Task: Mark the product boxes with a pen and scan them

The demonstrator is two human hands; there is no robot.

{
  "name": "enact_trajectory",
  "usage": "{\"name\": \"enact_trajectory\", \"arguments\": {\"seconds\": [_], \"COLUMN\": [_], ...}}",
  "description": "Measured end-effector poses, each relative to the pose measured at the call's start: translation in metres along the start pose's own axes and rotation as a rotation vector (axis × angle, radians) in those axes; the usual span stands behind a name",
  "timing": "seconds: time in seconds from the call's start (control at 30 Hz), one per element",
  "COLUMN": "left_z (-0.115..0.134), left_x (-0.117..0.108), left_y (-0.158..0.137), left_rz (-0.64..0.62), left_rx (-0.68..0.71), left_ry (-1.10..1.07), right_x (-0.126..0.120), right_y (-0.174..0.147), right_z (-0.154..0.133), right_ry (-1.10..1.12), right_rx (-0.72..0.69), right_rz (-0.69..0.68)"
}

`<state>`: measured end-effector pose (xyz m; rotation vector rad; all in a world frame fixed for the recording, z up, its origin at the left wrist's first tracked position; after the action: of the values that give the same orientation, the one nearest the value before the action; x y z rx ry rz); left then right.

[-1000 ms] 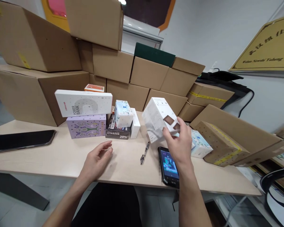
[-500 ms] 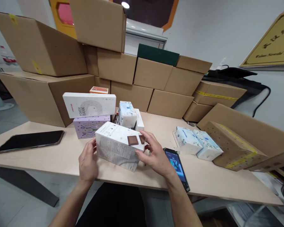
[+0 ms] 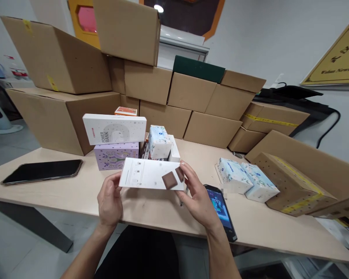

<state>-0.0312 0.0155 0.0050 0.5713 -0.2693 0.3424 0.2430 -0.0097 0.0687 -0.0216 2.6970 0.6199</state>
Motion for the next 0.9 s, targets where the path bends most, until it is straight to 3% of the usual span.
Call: {"name": "enact_trajectory", "arguments": {"seconds": [0.13, 0.27, 0.47, 0.57, 0.73, 0.9], "left_z": [-0.002, -0.01, -0.026, -0.033, -0.037, -0.024], "left_x": [0.0, 0.001, 0.003, 0.011, 0.019, 0.027], "left_y": [-0.001, 0.0, 0.003, 0.002, 0.0, -0.001], "left_rz": [0.002, -0.028, -0.045, -0.121, -0.214, -0.302], "left_rx": [-0.016, -0.122, -0.303, -0.389, -0.455, -0.381], "left_ry": [0.041, 0.045, -0.012, 0.006, -0.006, -0.142], "right_x": [-0.003, 0.001, 0.025, 0.026, 0.017, 0.022], "right_y": [-0.024, -0.059, -0.096, -0.098, -0.091, -0.089], "right_z": [0.01, 0.017, 0.045, 0.052, 0.053, 0.049], "right_ry": [-0.113, -0.244, 0.009, 0.094, -0.064, 0.012], "right_rx": [0.067, 0.166, 0.327, 0.365, 0.447, 0.409], "right_rz": [0.06, 0.141, 0.17, 0.213, 0.291, 0.325]}}
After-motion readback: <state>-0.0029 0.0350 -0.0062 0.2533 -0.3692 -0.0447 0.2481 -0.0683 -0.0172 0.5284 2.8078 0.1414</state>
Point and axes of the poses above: each hand's wrist, its own y-axis towards the middle knuckle, its own x-axis out of the palm, z = x × y, the point moved 10 cm from there along y, towards the middle knuckle, and after that the axes turned 2 degrees about x, right-handed, at the moved point
